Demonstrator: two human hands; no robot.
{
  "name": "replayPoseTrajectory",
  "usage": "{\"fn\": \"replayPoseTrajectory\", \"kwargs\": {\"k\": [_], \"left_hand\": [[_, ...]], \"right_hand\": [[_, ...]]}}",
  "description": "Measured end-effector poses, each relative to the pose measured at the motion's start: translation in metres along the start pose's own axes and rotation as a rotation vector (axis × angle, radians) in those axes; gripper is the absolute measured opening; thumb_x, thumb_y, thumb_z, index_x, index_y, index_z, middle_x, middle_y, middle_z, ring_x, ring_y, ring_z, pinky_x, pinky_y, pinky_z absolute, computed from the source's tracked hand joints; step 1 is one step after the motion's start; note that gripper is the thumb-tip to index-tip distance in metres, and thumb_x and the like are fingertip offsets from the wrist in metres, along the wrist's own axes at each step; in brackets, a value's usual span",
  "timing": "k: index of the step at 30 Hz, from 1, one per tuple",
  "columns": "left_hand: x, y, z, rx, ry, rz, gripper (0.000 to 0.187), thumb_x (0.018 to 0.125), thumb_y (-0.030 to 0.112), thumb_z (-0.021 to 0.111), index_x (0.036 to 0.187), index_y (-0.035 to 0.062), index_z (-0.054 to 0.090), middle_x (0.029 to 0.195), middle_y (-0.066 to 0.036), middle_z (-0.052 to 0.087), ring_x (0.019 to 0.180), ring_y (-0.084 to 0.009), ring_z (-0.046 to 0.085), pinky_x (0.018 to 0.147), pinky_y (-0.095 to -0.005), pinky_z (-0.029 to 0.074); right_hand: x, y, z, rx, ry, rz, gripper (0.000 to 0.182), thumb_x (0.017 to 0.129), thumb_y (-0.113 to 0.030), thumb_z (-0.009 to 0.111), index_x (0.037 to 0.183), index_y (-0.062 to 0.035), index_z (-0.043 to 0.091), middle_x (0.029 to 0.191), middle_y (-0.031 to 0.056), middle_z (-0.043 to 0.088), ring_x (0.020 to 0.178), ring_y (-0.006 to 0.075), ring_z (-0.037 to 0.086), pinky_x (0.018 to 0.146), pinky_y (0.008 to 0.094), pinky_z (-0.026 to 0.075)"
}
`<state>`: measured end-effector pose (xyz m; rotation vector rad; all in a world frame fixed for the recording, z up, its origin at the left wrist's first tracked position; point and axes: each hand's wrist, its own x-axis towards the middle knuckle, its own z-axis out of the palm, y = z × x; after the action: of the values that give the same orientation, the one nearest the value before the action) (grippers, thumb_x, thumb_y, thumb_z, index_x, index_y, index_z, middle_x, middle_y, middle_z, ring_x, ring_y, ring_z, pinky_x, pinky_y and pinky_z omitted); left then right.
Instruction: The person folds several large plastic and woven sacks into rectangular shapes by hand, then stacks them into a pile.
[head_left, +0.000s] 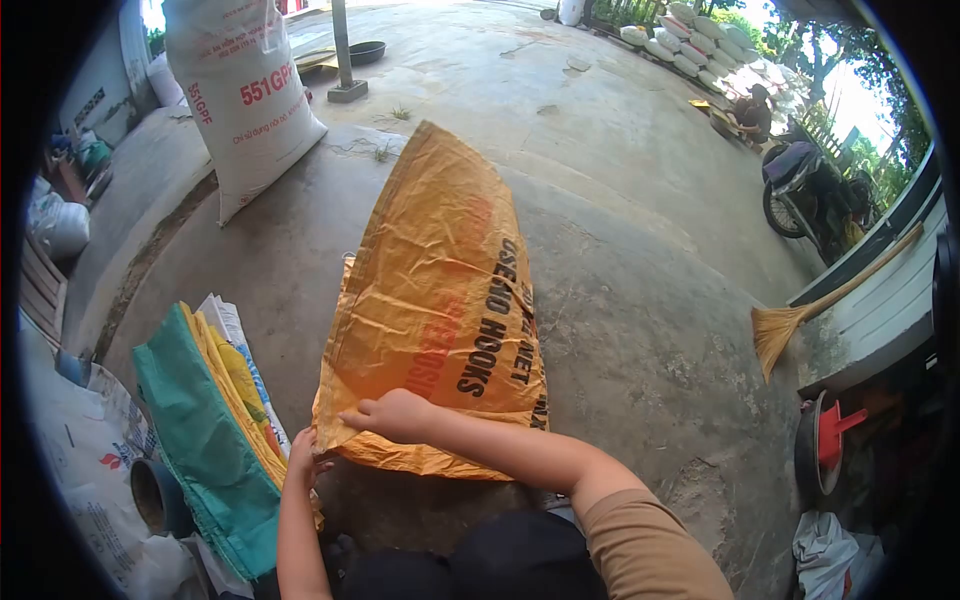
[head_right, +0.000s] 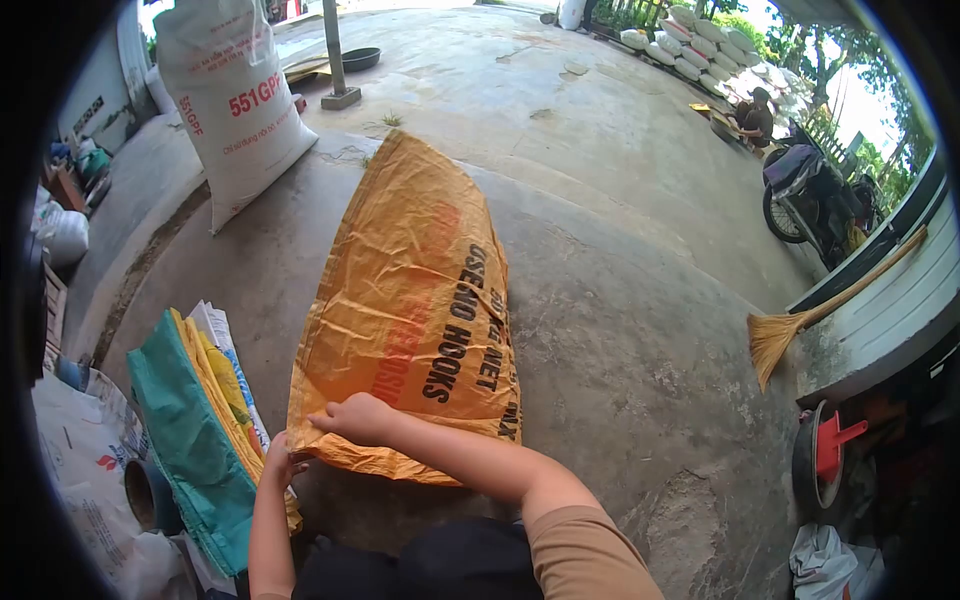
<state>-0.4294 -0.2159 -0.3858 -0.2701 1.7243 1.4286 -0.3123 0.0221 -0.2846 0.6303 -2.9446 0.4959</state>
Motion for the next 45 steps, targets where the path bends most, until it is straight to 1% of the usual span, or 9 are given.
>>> {"fn": "replayPoseTrajectory", "kwargs": {"k": [4, 10, 18, 24, 28, 32, 36, 40, 45], "left_hand": [[-0.015, -0.005, 0.002, -0.033, -0.135, 0.199, 0.042, 0.089, 0.026, 0.042, 0.130, 0.0189, 0.037, 0.105, -0.003, 0.057, 0.073, -0.0135, 0.061, 0.047, -0.0250, 0.047], [-0.034, -0.020, 0.011, 0.083, -0.038, 0.122, 0.038, 0.088, 0.030, 0.042, 0.123, 0.0162, 0.043, 0.100, -0.002, 0.059, 0.077, -0.0171, 0.062, 0.047, -0.0263, 0.044], [-0.034, -0.027, 0.024, -0.023, 0.019, 0.067, 0.050, 0.087, 0.052, 0.028, 0.117, 0.0158, 0.045, 0.108, -0.005, 0.055, 0.087, -0.0195, 0.059, 0.052, -0.0295, 0.046], [-0.038, -0.028, 0.032, 0.108, 0.125, 0.165, 0.034, 0.083, 0.020, 0.056, 0.112, 0.0065, 0.046, 0.096, -0.004, 0.057, 0.076, -0.0149, 0.059, 0.052, -0.0272, 0.049], [-0.011, -0.048, 0.015, 0.163, 0.157, 0.190, 0.029, 0.081, 0.007, 0.053, 0.110, 0.0049, 0.048, 0.088, -0.005, 0.059, 0.062, -0.0120, 0.058, 0.048, -0.0207, 0.047], [-0.012, -0.051, 0.013, 0.163, 0.163, 0.192, 0.030, 0.081, 0.002, 0.051, 0.110, -0.0009, 0.047, 0.091, -0.008, 0.058, 0.068, -0.0139, 0.059, 0.049, -0.0221, 0.049], [-0.011, -0.061, 0.009, 0.144, 0.179, 0.194, 0.030, 0.081, 0.001, 0.050, 0.111, -0.0008, 0.048, 0.091, -0.008, 0.058, 0.067, -0.0137, 0.059, 0.049, -0.0222, 0.048], [-0.002, -0.075, 0.005, 0.231, 0.225, 0.201, 0.029, 0.081, 0.001, 0.049, 0.110, 0.0013, 0.050, 0.090, -0.008, 0.059, 0.068, -0.0129, 0.058, 0.048, -0.0218, 0.046], [0.006, -0.088, 0.005, 0.448, 0.393, 0.266, 0.027, 0.078, 0.001, 0.050, 0.105, 0.0019, 0.053, 0.090, -0.012, 0.061, 0.076, -0.0216, 0.060, 0.062, -0.0296, 0.048]], "right_hand": [[0.008, -0.027, 0.055, 0.007, -0.113, 0.066, 0.044, 0.079, -0.025, 0.051, 0.120, -0.0102, 0.044, 0.076, 0.0126, 0.055, 0.054, 0.0256, 0.059, 0.042, 0.0348, 0.045], [-0.002, -0.031, 0.084, 0.074, 0.050, 0.294, 0.054, 0.077, -0.044, 0.052, 0.118, -0.0087, 0.047, 0.080, 0.0161, 0.056, 0.049, 0.0270, 0.057, 0.041, 0.0362, 0.044], [-0.009, -0.030, 0.097, 0.293, -0.228, 0.277, 0.053, 0.081, -0.035, 0.051, 0.127, -0.0122, 0.038, 0.102, 0.0209, 0.053, 0.070, 0.0344, 0.060, 0.058, 0.0410, 0.049], [-0.022, -0.026, 0.100, 0.441, -0.317, 0.273, 0.052, 0.080, -0.025, 0.055, 0.128, -0.0124, 0.037, 0.120, 0.0172, 0.047, 0.096, 0.0333, 0.054, 0.077, 0.0385, 0.046], [-0.039, -0.003, 0.085, 0.429, -0.157, 0.239, 0.043, 0.081, -0.022, 0.054, 0.121, -0.0108, 0.045, 0.120, 0.0133, 0.048, 0.102, 0.0306, 0.052, 0.081, 0.0367, 0.045], [-0.084, 0.037, 0.049, 0.244, 0.334, 0.498, 0.037, 0.082, -0.021, 0.052, 0.115, -0.0059, 0.049, 0.120, 0.0141, 0.048, 0.105, 0.0303, 0.050, 0.086, 0.0366, 0.042], [-0.154, 0.072, 0.033, -0.100, 0.404, 1.032, 0.046, 0.081, -0.026, 0.054, 0.120, -0.0047, 0.044, 0.127, 0.0167, 0.040, 0.115, 0.0294, 0.040, 0.093, 0.0382, 0.036], [-0.218, 0.097, 0.051, 0.311, 0.500, 1.492, 0.072, 0.073, -0.043, 0.064, 0.124, -0.0002, 0.037, 0.125, 0.0196, 0.040, 0.114, 0.0289, 0.041, 0.093, 0.0398, 0.035], [-0.245, 0.099, 0.081, 0.923, 0.427, 1.426, 0.067, 0.068, -0.033, 0.073, 0.116, 0.0022, 0.044, 0.108, 0.0159, 0.055, 0.096, 0.0233, 0.055, 0.080, 0.0338, 0.045]]}}
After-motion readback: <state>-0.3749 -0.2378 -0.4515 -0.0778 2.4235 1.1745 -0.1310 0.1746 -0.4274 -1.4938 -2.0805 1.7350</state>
